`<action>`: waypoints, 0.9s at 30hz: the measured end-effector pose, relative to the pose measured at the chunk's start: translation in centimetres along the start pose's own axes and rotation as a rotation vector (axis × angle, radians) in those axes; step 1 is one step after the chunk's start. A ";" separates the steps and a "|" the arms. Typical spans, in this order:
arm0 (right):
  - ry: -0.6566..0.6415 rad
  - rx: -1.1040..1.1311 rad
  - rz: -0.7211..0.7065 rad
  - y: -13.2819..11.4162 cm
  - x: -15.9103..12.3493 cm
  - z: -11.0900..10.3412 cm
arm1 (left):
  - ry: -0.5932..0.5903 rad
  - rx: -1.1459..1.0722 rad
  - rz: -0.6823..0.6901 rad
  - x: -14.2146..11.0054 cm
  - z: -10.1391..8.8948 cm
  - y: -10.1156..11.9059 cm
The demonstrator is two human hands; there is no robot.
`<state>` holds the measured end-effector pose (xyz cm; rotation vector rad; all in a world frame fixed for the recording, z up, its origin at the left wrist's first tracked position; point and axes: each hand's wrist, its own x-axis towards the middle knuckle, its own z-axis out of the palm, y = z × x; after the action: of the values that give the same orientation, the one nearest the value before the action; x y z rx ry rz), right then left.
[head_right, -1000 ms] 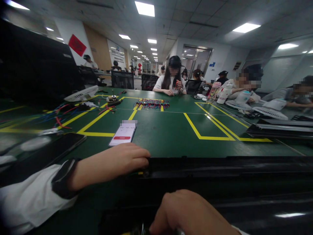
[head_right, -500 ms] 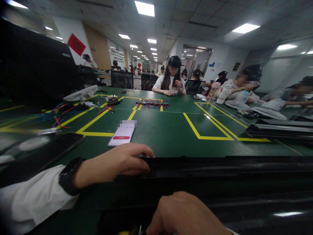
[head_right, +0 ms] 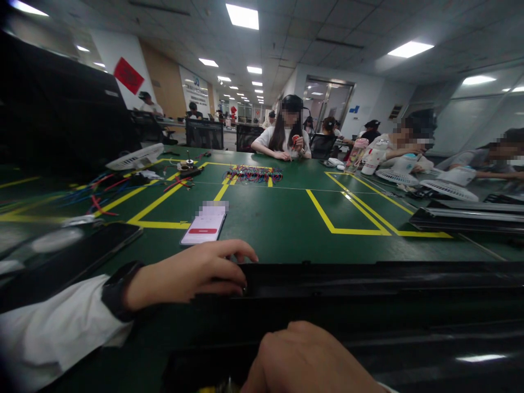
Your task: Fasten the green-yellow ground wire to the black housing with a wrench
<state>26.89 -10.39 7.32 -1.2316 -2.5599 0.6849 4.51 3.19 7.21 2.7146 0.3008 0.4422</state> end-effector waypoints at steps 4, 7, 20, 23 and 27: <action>0.053 0.094 0.028 -0.3 -0.4 -1.1 | 0.010 -0.061 -0.029 0.6 0.2 -0.1; 0.078 0.163 0.051 -0.7 -0.4 -2.0 | 0.010 -0.096 -0.041 0.9 0.2 -0.2; -0.034 0.175 0.043 -1.2 0.3 -3.9 | -0.052 -0.143 -0.083 1.0 -0.1 0.1; -0.051 0.191 0.076 -1.2 0.0 -4.1 | -0.084 -0.150 -0.086 0.9 -0.3 0.3; 0.047 0.295 0.090 -1.2 -0.8 -3.5 | -0.089 -0.162 -0.083 0.9 -0.4 0.4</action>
<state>27.95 -10.53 10.98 -1.2493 -2.2739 0.9980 5.29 3.17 8.02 2.5452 0.3367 0.3079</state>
